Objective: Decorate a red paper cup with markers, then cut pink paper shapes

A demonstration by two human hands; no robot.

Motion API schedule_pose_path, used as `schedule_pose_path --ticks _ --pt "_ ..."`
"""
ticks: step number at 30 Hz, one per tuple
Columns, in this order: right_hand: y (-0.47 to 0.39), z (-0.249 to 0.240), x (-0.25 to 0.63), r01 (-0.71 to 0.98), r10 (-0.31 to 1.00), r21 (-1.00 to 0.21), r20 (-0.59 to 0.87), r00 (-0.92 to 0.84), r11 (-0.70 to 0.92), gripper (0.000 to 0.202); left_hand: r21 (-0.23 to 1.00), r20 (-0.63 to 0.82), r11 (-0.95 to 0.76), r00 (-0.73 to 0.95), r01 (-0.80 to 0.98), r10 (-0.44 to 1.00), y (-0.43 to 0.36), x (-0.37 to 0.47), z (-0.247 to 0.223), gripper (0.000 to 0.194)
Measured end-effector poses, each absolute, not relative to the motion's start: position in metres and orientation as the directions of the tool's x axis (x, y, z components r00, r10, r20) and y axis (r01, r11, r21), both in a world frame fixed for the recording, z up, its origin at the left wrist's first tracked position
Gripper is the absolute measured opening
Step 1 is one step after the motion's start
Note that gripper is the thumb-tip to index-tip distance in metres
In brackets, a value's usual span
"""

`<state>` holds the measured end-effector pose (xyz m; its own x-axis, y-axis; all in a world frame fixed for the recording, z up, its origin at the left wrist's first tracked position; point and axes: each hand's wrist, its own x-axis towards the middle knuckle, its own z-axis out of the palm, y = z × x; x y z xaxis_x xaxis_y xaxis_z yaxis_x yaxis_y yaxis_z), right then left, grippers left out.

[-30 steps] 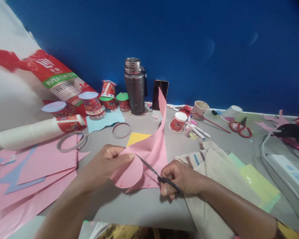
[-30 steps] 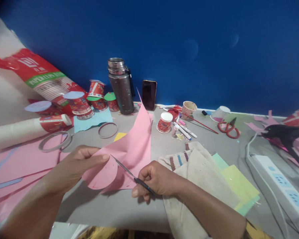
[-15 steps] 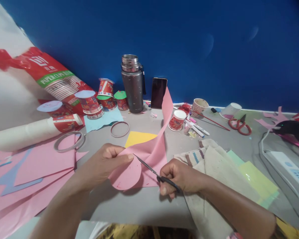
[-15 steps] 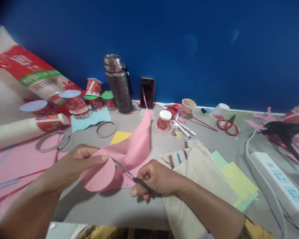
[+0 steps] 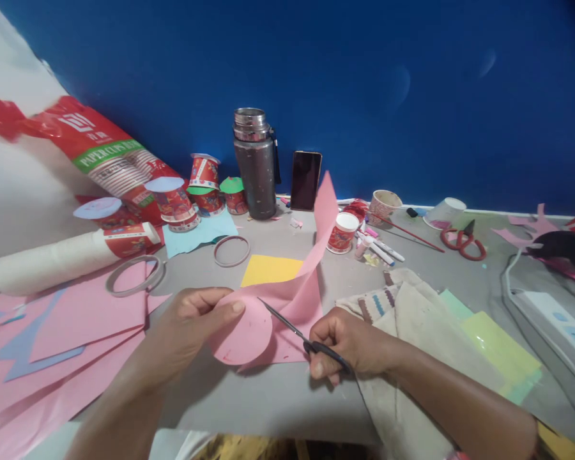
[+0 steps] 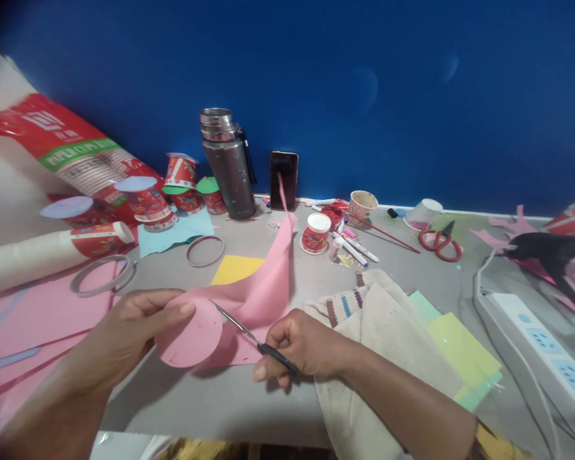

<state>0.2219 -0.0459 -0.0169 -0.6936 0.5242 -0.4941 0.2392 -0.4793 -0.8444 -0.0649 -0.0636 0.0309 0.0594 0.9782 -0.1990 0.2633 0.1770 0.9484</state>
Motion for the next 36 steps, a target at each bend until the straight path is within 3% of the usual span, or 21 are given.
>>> schedule_pose_path --ticks 9,29,36 --pt "-0.0460 -0.0191 0.2218 0.231 0.526 -0.843 -0.493 -0.693 -0.486 0.069 0.959 -0.263 0.257 0.032 0.120 0.964 -0.0655 -0.0562 0.0307 0.039" --pt "-0.0465 -0.0216 0.2227 0.241 0.504 -0.831 -0.507 -0.699 -0.502 0.069 0.942 -0.300 0.278 0.099 0.185 0.949 -0.0619 -0.0594 0.0279 0.034" --pt "-0.0473 -0.0170 0.2201 0.230 0.495 -0.820 -0.512 -0.702 -0.524 0.069 0.933 -0.354 0.342 0.109 0.108 0.929 -0.0618 -0.0557 0.0315 0.032"
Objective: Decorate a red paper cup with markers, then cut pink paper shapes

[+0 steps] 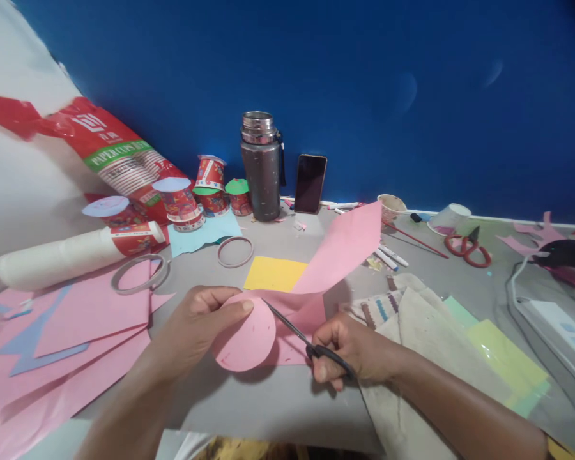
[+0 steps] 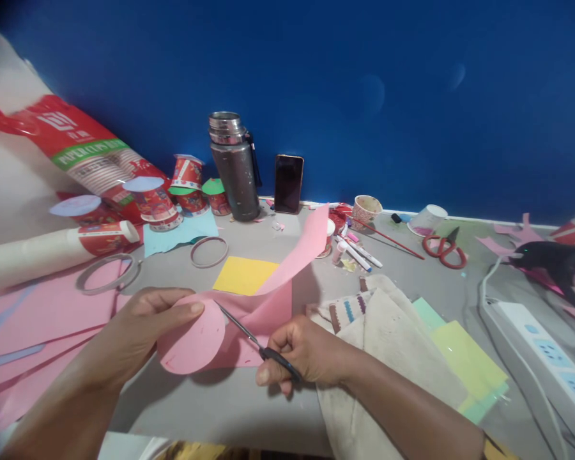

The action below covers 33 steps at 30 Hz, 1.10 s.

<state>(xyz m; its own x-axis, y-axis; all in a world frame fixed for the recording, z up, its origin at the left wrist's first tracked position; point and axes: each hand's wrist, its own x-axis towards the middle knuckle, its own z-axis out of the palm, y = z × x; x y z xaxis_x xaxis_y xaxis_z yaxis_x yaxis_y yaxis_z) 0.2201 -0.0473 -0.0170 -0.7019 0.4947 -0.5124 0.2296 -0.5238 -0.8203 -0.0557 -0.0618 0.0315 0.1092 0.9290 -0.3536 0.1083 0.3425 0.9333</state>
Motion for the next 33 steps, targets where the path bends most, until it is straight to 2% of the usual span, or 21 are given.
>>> schedule_pose_path --ticks 7,21,29,33 --pt "-0.0483 -0.0194 0.2225 0.244 0.488 -0.829 -0.506 -0.711 -0.503 0.068 0.925 -0.367 0.347 0.133 0.153 0.921 -0.0620 -0.0555 0.0342 0.047" --pt "-0.0482 -0.0226 0.2262 0.278 0.469 -0.827 -0.518 -0.716 -0.489 0.067 0.917 -0.370 0.331 0.169 0.222 0.913 -0.0584 -0.0570 0.0342 0.045" --pt "-0.0479 -0.0207 0.2244 0.288 0.466 -0.817 -0.534 -0.706 -0.500 0.069 0.923 -0.365 0.326 0.200 0.203 0.909 -0.0584 -0.0576 0.0344 0.046" --pt "-0.0481 -0.0206 0.2245 0.267 0.479 -0.826 -0.517 -0.709 -0.496 0.067 0.931 -0.362 0.345 0.174 0.122 0.916 -0.0606 -0.0577 0.0320 0.048"
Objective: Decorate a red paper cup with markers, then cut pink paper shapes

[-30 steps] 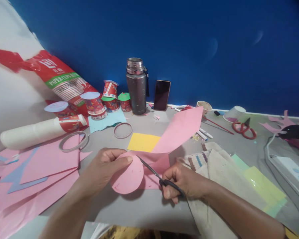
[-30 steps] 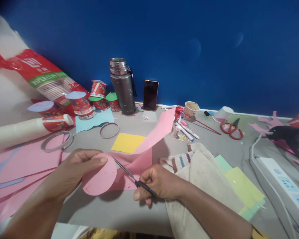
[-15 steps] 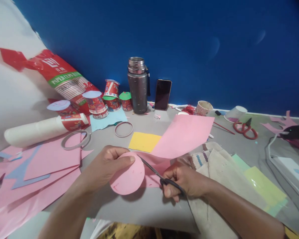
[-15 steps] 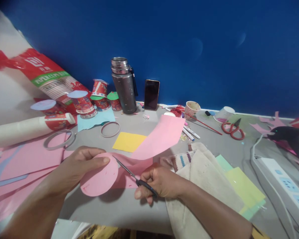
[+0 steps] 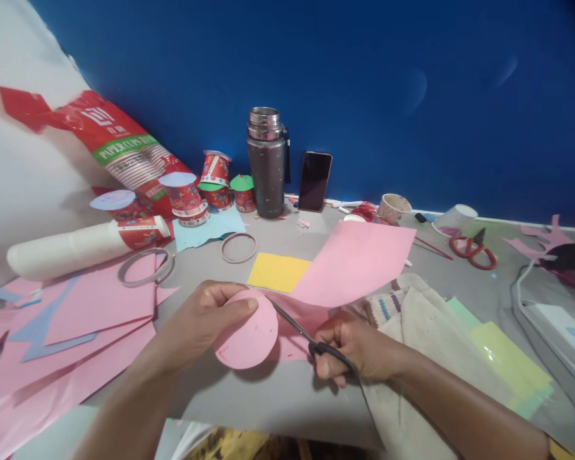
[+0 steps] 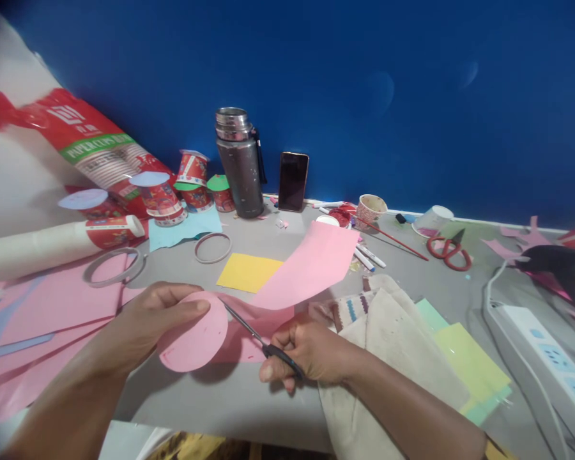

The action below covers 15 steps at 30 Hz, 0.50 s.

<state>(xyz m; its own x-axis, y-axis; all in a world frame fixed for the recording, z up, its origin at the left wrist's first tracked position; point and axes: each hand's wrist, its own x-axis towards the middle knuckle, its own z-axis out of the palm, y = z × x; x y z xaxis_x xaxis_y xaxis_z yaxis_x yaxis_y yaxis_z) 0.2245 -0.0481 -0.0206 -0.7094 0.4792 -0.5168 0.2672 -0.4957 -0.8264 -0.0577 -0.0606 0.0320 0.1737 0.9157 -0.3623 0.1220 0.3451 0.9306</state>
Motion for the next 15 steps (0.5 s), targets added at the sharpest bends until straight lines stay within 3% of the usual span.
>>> schedule_pose_path --ticks 6,15 --pt "-0.050 -0.023 0.225 0.268 0.492 -0.820 -0.529 -0.691 -0.506 0.068 0.939 -0.344 0.343 0.049 0.027 0.938 -0.070 -0.059 0.020 0.046" --pt "-0.050 -0.026 0.224 0.257 0.495 -0.824 -0.520 -0.697 -0.504 0.070 0.926 -0.360 0.345 0.083 0.154 0.929 -0.065 -0.057 0.024 0.053"
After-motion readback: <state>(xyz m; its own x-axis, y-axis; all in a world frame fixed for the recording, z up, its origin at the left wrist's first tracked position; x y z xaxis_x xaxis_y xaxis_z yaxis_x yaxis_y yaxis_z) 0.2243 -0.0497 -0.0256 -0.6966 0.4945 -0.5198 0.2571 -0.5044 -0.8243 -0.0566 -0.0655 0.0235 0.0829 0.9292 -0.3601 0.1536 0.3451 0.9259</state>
